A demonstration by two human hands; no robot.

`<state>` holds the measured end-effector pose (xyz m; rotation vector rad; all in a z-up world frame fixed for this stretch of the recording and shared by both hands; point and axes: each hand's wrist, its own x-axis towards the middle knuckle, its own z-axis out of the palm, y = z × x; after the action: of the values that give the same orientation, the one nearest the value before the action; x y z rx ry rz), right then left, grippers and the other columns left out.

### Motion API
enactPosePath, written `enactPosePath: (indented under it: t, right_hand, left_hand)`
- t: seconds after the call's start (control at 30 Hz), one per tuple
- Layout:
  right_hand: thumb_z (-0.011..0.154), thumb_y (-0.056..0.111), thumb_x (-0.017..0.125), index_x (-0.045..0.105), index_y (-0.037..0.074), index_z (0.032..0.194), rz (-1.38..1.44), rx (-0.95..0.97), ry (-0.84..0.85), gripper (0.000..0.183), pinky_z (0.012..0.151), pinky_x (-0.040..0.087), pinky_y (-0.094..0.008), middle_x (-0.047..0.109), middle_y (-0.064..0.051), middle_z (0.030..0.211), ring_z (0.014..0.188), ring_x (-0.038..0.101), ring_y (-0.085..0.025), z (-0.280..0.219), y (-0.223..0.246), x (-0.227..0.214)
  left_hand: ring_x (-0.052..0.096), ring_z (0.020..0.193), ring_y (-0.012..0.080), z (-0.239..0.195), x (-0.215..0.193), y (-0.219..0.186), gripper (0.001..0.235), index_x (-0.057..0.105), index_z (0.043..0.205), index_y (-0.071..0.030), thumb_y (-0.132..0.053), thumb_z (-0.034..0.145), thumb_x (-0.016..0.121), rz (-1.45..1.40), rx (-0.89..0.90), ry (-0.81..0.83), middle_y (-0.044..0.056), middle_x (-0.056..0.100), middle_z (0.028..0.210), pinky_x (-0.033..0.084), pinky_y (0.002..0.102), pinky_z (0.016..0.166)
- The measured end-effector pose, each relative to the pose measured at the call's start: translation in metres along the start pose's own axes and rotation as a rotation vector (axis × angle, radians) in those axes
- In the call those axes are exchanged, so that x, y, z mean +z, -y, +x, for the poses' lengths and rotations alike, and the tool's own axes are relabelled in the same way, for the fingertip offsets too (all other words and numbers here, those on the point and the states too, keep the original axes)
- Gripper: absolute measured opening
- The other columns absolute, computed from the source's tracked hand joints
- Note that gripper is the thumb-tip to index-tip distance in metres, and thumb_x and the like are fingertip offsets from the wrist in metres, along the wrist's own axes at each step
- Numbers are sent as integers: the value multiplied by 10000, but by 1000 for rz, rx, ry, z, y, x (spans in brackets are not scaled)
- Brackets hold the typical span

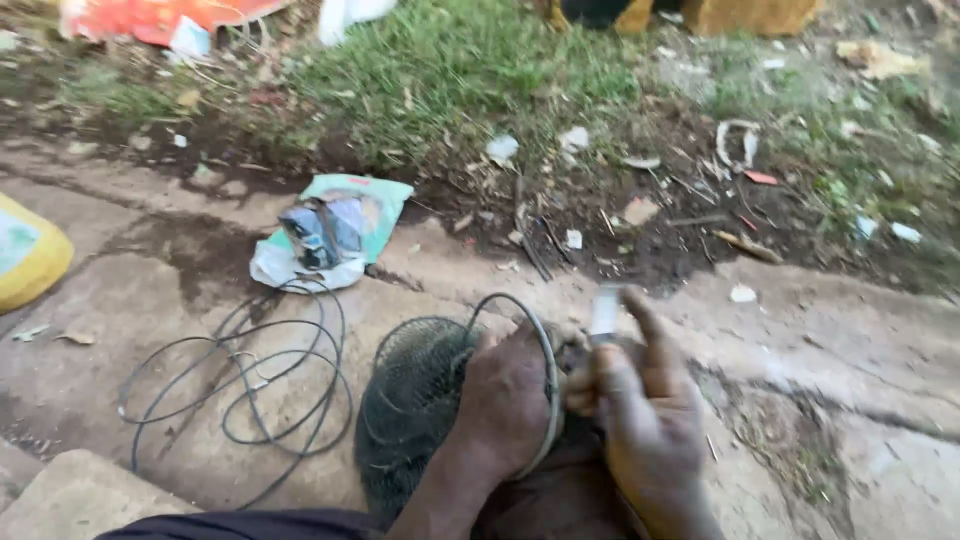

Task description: Attaching a mesh net to a circular frame by threading the frame through the net's edges.

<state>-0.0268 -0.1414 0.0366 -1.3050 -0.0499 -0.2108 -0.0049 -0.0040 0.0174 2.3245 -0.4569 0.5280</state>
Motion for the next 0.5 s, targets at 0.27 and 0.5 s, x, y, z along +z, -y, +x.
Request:
enactPosePath:
  t: [0.27, 0.5]
  right_hand:
    - [1060, 89, 580, 610, 3, 1127, 40, 61, 33, 113, 813, 627, -373, 801, -229, 977, 855, 767, -290, 16, 8, -10]
    - [1034, 348, 571, 694, 203, 1077, -860, 225, 321, 195, 754, 562, -377, 832, -49, 1033, 913, 747, -196, 47, 74, 41]
  left_hand:
    - [611, 1252, 414, 2, -20, -14, 634, 363, 1637, -128, -266, 1040, 526, -41, -52, 283, 151, 534, 1500, 323, 668, 1096]
    - [619, 952, 432, -5, -27, -11, 242, 650, 1192, -65, -167, 1009, 529, 42, 4, 206, 179, 670, 1084, 445, 572, 811]
